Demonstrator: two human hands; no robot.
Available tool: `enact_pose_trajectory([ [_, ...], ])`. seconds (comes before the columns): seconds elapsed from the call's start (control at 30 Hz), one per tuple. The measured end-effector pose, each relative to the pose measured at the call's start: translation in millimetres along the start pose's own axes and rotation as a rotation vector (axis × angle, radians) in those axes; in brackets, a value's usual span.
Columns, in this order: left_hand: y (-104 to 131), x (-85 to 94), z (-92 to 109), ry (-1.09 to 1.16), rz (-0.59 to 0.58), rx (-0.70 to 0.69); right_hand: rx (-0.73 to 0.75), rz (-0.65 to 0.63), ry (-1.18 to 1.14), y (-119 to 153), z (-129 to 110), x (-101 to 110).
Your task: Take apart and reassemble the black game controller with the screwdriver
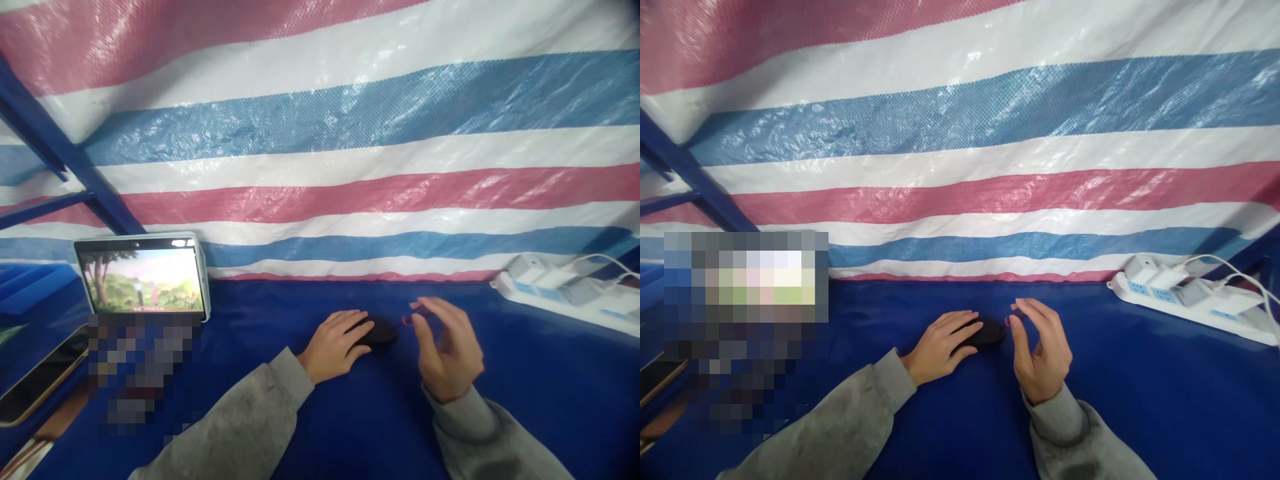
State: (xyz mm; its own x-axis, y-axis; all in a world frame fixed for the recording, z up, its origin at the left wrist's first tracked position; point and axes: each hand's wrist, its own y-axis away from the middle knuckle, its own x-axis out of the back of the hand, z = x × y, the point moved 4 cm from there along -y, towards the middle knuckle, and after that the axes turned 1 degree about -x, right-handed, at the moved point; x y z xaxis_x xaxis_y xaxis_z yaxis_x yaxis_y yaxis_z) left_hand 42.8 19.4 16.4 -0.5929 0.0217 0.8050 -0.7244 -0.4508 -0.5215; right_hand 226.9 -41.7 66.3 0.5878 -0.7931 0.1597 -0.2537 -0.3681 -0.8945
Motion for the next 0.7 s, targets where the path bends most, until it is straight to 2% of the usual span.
enact_pose_trajectory([
  [0.1,0,0.1,0,0.0,0.001,-0.01,-0.003,-0.077,-0.002,-1,1,-2],
  [0.23,0,-0.7,0,-0.002,-0.006,-0.008,-0.047,0.039,0.071,-2,5,3],
  [0.3,1,-0.8,0,-0.008,-0.004,-0.009,-0.002,0.052,0.08,-2,2,4],
  [0.43,1,-0.7,-1,-0.013,-0.004,-0.007,0.148,-0.121,-0.005,-1,-10,-1],
  [0.5,1,-0.5,-1,-0.008,-0.004,-0.003,0.139,-0.151,-0.011,-2,-10,-2],
  [0.6,1,0.4,0,0.0,0.005,-0.007,0.023,-0.019,0.072,-4,0,2],
  [0.7,-1,1.4,1,-0.002,0.015,-0.022,-0.062,0.041,0.074,-4,11,3],
])
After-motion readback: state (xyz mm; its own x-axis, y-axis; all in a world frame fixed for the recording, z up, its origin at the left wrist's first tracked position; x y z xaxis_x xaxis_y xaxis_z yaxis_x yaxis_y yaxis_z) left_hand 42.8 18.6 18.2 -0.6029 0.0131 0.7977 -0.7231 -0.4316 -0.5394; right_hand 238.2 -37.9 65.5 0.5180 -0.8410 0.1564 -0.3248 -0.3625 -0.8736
